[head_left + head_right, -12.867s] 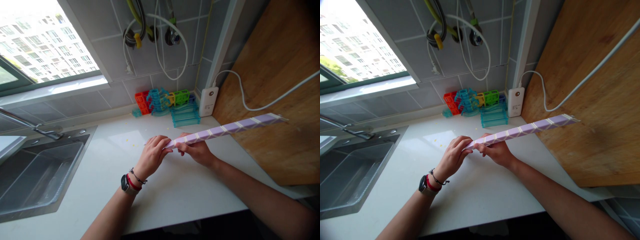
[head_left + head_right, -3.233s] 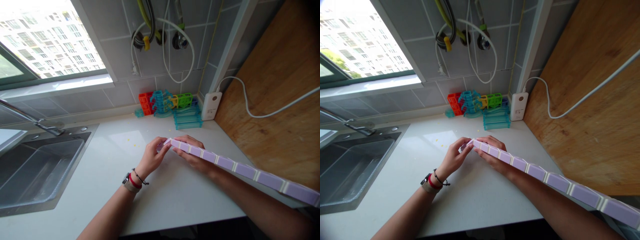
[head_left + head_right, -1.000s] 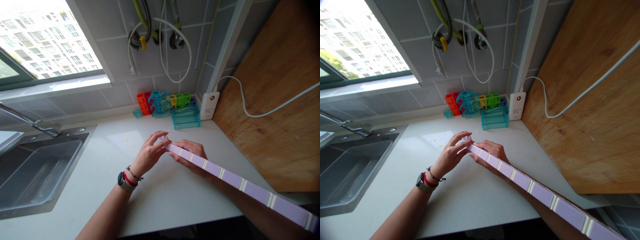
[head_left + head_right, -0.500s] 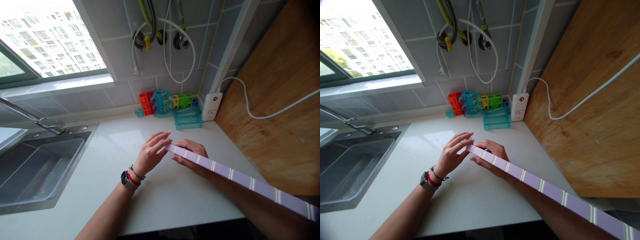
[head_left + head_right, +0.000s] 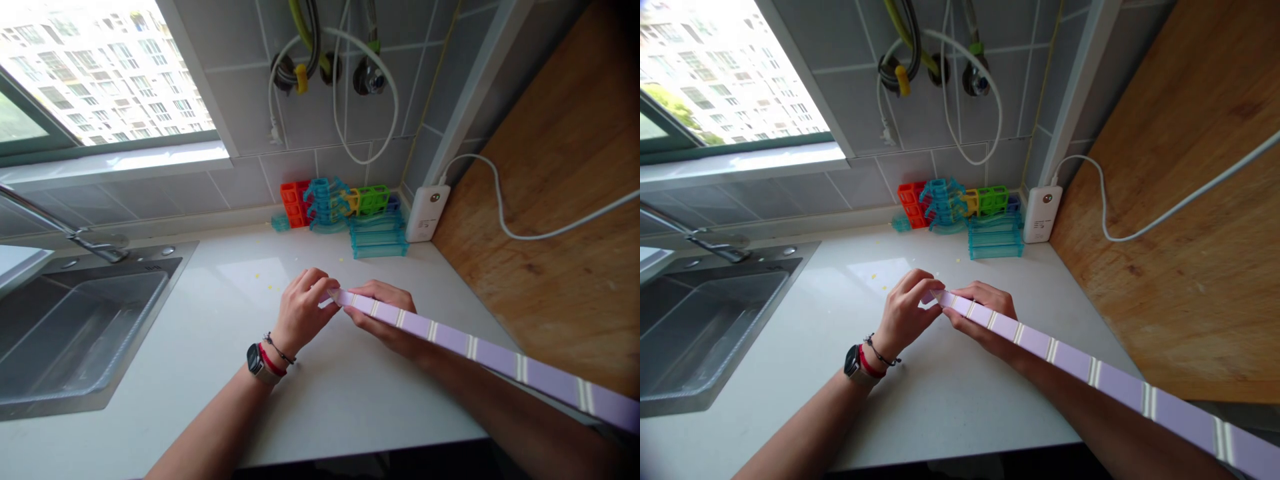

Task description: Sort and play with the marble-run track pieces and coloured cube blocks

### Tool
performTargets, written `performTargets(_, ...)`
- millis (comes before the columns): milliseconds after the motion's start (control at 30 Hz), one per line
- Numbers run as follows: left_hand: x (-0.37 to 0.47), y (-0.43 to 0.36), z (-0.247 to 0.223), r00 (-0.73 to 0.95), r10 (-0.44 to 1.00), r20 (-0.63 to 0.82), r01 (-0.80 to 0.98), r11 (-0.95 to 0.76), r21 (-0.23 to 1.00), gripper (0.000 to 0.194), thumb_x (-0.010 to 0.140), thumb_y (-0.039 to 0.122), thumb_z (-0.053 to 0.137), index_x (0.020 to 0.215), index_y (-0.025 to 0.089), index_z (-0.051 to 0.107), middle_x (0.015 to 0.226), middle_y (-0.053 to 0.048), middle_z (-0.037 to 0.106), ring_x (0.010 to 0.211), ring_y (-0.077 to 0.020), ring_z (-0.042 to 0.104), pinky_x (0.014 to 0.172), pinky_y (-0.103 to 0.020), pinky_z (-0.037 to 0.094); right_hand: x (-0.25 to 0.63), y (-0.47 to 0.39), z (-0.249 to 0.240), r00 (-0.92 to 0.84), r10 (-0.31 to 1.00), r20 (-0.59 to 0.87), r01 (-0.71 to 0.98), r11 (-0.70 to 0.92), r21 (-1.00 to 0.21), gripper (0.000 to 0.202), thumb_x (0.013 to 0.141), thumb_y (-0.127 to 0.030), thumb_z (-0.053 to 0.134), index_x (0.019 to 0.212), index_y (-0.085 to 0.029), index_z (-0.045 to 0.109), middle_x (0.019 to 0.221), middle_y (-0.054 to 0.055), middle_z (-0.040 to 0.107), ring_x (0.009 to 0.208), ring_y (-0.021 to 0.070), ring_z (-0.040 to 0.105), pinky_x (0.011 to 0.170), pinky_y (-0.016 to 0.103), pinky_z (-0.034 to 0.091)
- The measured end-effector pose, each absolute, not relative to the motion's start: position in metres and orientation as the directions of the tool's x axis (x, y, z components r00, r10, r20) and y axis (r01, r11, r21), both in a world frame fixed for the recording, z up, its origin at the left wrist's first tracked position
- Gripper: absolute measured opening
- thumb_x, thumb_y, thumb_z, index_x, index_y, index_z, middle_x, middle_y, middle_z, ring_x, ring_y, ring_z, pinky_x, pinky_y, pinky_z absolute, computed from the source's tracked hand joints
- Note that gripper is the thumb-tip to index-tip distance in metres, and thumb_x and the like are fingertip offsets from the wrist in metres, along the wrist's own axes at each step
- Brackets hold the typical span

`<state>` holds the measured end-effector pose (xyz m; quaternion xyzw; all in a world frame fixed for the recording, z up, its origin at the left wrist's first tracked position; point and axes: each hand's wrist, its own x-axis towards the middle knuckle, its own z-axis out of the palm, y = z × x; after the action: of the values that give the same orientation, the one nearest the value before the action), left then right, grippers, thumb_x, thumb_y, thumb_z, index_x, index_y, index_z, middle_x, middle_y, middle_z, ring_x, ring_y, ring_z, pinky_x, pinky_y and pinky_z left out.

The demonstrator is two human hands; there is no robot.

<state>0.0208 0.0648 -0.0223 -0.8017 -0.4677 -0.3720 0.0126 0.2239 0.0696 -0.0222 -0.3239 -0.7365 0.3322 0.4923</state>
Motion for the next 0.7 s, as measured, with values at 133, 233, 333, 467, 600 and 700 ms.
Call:
performTargets(133, 0.0222, 0.0649, -0.0231, 0.258, 0.774, 0.578, 0.759, -0.532, 0.374, 0.018, 0.086, 0.017, 0.069, 0.103, 0.021, 0.065, 0.1, -0.006, 0.064, 0.082, -0.0177, 0.061, 0.071, -0.031, 0.052, 0.2232, 0.0684, -0.0236, -0.284, 0.811, 0.511, 0.183, 0.569, -0.802, 0.02, 0.087, -0.029, 0.076, 0.107, -0.025, 0.076, 0.089, 0.005, 0.073, 0.078, 0.0196, 0.068, 0.071, 0.032, 0.053)
performTargets(233, 0.0226, 0.0653, -0.0238, 0.251, 0.788, 0.562, 0.751, -0.525, 0.401, 0.019, 0.089, 0.022, 0.069, 0.108, 0.022, 0.064, 0.102, -0.006, 0.065, 0.085, -0.0184, 0.062, 0.074, -0.033, 0.054, 0.2238, 0.0696, -0.022, -0.247, 0.828, 0.504, 0.207, 0.553, -0.807, 0.02, 0.089, -0.033, 0.074, 0.106, -0.025, 0.076, 0.092, 0.006, 0.074, 0.081, 0.0213, 0.069, 0.075, 0.034, 0.055)
performTargets(333, 0.0233, 0.0653, -0.0245, 0.245, 0.804, 0.541, 0.735, -0.518, 0.438, 0.023, 0.091, 0.025, 0.069, 0.113, 0.022, 0.063, 0.104, -0.007, 0.065, 0.089, -0.0198, 0.064, 0.077, -0.034, 0.055, 0.2241, 0.0713, -0.0203, -0.199, 0.85, 0.489, 0.219, 0.524, -0.823, 0.02, 0.088, -0.037, 0.074, 0.104, -0.024, 0.076, 0.092, 0.007, 0.075, 0.082, 0.022, 0.07, 0.077, 0.034, 0.056)
performTargets(467, 0.0245, 0.0651, -0.0254, 0.218, 0.832, 0.511, 0.709, -0.495, 0.502, 0.025, 0.091, 0.024, 0.07, 0.114, 0.022, 0.063, 0.107, -0.007, 0.065, 0.092, -0.0201, 0.065, 0.079, -0.035, 0.056, 0.2245, 0.0731, -0.0198, -0.19, 0.859, 0.475, 0.221, 0.509, -0.832, 0.02, 0.088, -0.037, 0.075, 0.103, -0.023, 0.076, 0.093, 0.007, 0.074, 0.083, 0.0216, 0.07, 0.077, 0.034, 0.055)
performTargets(600, 0.0239, 0.0667, -0.0263, 0.158, 0.859, 0.486, 0.677, -0.453, 0.58, 0.026, 0.092, 0.025, 0.069, 0.117, 0.022, 0.062, 0.11, -0.007, 0.068, 0.098, -0.0211, 0.066, 0.083, -0.036, 0.056, 0.2255, 0.0753, -0.0212, -0.162, 0.868, 0.47, 0.241, 0.496, -0.834, 0.023, 0.087, -0.038, 0.075, 0.105, -0.023, 0.075, 0.096, 0.007, 0.074, 0.086, 0.0217, 0.069, 0.077, 0.033, 0.055)
performTargets(700, 0.0218, 0.0696, -0.0285, 0.154, 0.862, 0.484, 0.648, -0.458, 0.609, 0.023, 0.094, 0.026, 0.068, 0.116, 0.022, 0.064, 0.109, -0.007, 0.071, 0.097, -0.02, 0.068, 0.083, -0.036, 0.056, 0.2254, 0.0768, -0.0235, -0.162, 0.871, 0.464, 0.254, 0.491, -0.833, 0.026, 0.086, -0.039, 0.076, 0.107, -0.023, 0.074, 0.098, 0.006, 0.073, 0.086, 0.0215, 0.069, 0.076, 0.032, 0.055)
